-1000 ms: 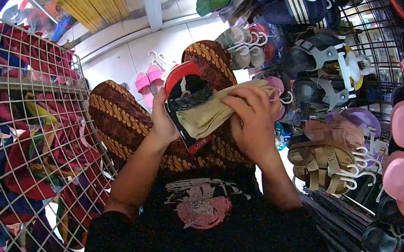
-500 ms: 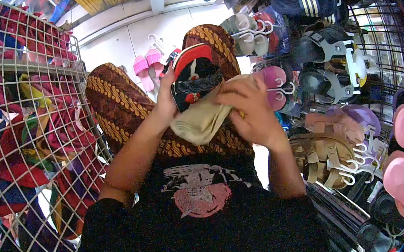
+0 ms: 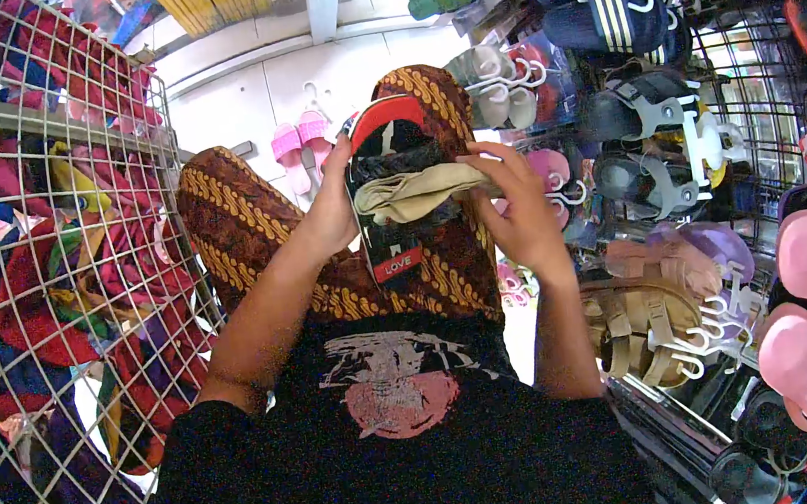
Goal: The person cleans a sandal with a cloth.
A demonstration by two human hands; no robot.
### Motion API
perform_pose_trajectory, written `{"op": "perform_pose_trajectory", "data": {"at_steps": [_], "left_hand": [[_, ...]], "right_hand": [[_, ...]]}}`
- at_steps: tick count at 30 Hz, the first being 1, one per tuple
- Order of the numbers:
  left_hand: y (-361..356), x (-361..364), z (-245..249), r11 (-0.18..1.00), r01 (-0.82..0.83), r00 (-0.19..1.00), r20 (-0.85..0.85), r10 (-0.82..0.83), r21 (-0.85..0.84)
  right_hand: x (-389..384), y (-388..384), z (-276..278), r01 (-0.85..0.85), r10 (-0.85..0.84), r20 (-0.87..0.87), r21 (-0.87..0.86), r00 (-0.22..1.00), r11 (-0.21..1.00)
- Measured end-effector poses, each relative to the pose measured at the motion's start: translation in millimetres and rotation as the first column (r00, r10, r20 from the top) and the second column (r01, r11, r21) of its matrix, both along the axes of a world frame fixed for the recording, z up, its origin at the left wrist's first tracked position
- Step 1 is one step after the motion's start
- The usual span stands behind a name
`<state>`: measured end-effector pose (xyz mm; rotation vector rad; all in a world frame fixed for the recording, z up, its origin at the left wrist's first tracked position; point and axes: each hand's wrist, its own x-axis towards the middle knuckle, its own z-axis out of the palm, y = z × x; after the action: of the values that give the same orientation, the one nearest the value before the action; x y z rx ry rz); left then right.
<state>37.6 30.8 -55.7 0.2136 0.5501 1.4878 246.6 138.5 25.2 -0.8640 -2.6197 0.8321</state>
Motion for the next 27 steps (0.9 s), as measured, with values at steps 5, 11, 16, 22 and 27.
{"op": "perform_pose_trajectory", "data": {"at_steps": [5, 11, 16, 22, 27], "left_hand": [[-6, -4, 0, 0.993, 0.113, 0.986, 0.130, -0.107, -0.044], [-2, -5, 0, 0.989, 0.131, 0.965, 0.237, -0.113, -0.064], [3, -7, -8, 0.963, 0.164, 0.794, 0.550, -0.258, 0.214], [-5, -6, -12, 0.982, 0.109, 0.976, 0.206, -0.076, -0.154], [2, -4, -42, 0.990, 0.125, 0.908, 0.396, -0.140, 0.062]], "right_hand": [[-10, -15, 1, -0.015, 0.012, 0.026, 0.100, 1.000, 0.995], [-2, 5, -4, 0.041, -0.042, 0.009, 0.126, 0.999, 0.991], [-13, -17, -16, -0.085, 0.118, -0.107, 0.270, 0.987, 0.959], [-2, -10, -24, 0.064, -0.031, -0.130, 0.264, 0.991, 0.962], [-13, -25, -22, 0.030, -0.008, -0.121, 0.180, 0.993, 0.983]]}}
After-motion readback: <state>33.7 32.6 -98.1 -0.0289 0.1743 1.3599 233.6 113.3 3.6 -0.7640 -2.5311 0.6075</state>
